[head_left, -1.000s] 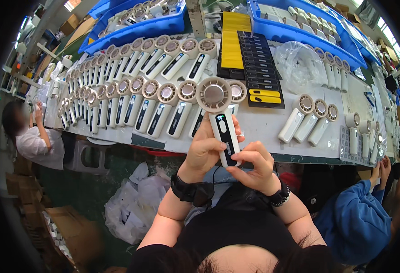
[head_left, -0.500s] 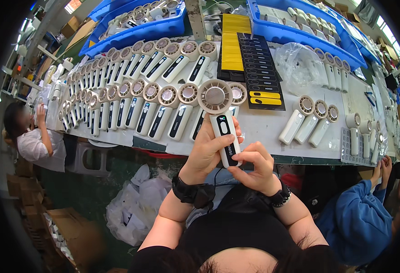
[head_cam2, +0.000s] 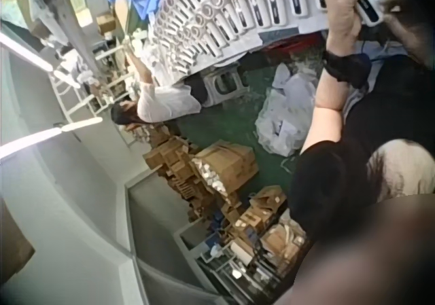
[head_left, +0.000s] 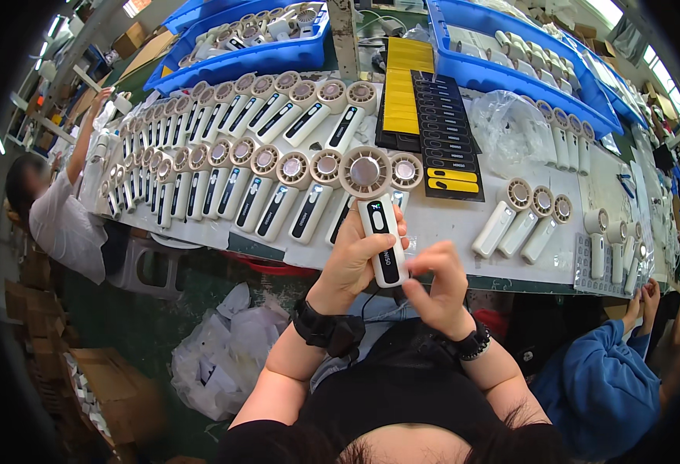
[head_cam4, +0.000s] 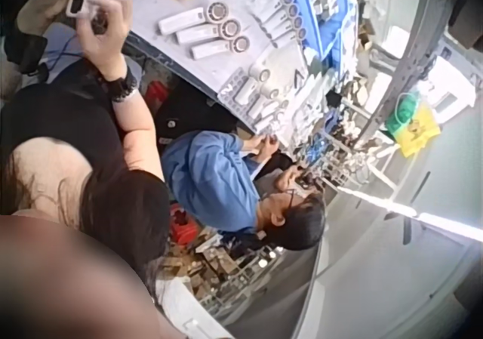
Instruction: Applying adhesive labels to handheld electronic devices at an assembly line workstation.
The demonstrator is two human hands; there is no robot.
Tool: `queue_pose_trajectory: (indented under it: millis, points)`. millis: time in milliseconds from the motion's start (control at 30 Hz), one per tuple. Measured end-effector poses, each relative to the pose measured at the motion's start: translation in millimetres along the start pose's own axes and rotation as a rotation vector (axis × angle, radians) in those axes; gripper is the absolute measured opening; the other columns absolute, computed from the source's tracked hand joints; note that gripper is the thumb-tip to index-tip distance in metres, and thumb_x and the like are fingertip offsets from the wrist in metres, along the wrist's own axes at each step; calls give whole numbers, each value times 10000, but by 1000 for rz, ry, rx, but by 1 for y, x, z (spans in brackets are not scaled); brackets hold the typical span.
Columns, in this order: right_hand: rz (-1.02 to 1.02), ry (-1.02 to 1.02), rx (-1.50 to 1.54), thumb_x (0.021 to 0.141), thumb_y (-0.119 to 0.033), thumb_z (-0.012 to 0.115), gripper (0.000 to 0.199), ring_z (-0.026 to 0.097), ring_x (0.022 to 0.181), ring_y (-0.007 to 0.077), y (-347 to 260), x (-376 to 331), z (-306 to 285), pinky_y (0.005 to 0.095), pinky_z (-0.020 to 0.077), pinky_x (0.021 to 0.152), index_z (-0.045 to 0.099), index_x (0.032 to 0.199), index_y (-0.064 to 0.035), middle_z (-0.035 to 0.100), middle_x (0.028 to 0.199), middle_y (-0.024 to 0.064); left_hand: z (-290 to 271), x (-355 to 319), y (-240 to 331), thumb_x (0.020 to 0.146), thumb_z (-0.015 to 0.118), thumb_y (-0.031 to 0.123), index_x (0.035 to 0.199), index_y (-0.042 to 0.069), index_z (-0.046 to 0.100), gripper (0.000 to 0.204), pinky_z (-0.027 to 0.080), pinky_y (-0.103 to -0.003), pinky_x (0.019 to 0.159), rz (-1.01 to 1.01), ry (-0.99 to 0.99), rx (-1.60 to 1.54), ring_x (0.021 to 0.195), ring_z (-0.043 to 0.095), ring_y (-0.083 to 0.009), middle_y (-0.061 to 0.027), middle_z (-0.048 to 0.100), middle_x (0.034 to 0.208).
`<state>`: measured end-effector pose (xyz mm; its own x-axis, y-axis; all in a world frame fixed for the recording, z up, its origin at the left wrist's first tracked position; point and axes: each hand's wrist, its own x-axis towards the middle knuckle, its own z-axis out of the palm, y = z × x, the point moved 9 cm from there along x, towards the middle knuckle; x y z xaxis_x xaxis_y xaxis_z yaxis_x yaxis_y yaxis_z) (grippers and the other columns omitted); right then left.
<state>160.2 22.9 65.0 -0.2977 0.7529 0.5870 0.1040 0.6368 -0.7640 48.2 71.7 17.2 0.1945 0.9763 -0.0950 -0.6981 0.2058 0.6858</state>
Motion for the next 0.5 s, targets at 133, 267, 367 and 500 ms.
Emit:
queue_pose_trajectory:
  millis: [133,267,367,500]
  points:
    - [217,208,181,741,-18,670,541,509,1023,183,29,15,-11,289,461,781,465,1241,-52,461,1147,126,9,1,0,750,560,57,1112,-30,459,385,503,-318,767,28,-33,34,842,569,-197,-125,541,967]
    - [407,95,441,759,-32,649,774,346,1237,220,53,26,6,344,410,920,225,1406,-61,290,1359,141,19,3,-6,809,504,184,1141,-50,454,409,491,-347,779,-33,-145,-228,868,556,-225,-149,550,975]
    - [423,9,614,744,-50,658,908,295,1294,238,56,27,18,388,382,970,101,1459,-102,229,1425,132,15,5,-13,853,424,284,1156,-54,457,456,489,-350,758,-52,-165,-218,867,559,-232,-154,562,983]
    - [475,-43,662,730,-60,660,977,281,1311,240,50,16,22,395,358,1000,33,1475,-146,200,1440,132,16,5,-5,873,403,304,1147,-51,467,454,489,-346,755,-58,-161,-198,864,567,-224,-145,568,983]
